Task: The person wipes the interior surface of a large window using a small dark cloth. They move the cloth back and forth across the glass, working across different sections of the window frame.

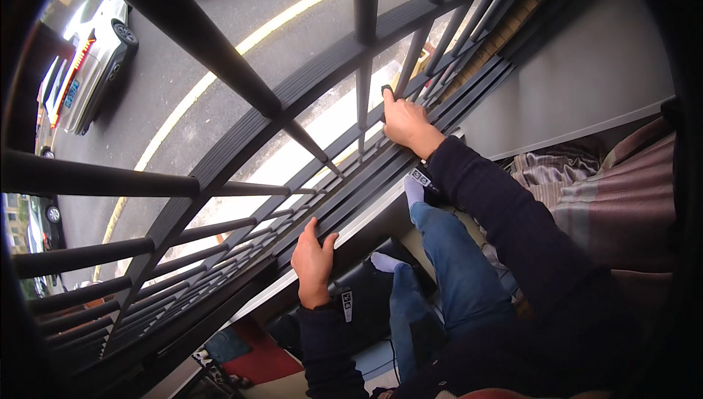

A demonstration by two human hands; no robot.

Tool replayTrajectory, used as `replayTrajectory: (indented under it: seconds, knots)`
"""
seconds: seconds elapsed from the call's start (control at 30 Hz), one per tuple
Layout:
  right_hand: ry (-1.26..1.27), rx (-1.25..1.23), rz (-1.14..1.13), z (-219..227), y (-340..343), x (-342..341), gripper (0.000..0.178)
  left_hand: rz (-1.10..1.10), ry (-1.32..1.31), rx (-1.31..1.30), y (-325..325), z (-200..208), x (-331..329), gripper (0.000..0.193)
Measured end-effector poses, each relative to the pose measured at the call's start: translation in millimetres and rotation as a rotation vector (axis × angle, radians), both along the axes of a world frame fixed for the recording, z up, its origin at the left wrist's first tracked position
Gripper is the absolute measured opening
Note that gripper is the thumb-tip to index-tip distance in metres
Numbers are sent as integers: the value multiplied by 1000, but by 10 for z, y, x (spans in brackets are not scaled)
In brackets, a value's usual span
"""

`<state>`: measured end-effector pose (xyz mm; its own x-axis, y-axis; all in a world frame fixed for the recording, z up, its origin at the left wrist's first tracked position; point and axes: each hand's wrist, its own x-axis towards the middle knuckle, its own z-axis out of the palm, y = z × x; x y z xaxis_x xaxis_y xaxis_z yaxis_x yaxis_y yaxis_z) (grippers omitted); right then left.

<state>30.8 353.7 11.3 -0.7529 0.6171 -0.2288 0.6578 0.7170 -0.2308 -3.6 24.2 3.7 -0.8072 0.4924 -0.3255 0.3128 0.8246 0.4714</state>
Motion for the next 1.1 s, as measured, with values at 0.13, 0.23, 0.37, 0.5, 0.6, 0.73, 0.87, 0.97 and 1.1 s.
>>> replayTrajectory:
  seconds: [0.13,0.23,0.37,0.5,0.6,0.73,0.87,0.97,1.1]
  knots:
    - [-110,94,188,-1,161,140,82,19,-30,-5,8,-28,-31,61]
    - [1,323,469,-19,451,406,70,30,-82,-19,21,-8,-41,61]
    - [0,524,735,-132,930,468,56,52,-103,-39,26,-20,-47,61]
    - [9,532,962,-66,1236,422,48,40,-24,9,-10,-94,-23,59]
    - [-123,545,866,180,1302,627,49,8,157,136,-19,-125,1,58]
    - [-13,241,527,268,1217,760,72,55,-53,6,-4,-74,-20,59]
    - [320,-524,217,-92,1140,348,66,58,-59,-14,22,-8,-22,59]
    - [373,-1003,-90,-335,1039,164,59,56,-67,-7,44,-17,-17,60]
    - [635,-911,-226,-384,626,338,75,78,-87,-17,56,-35,-13,60]
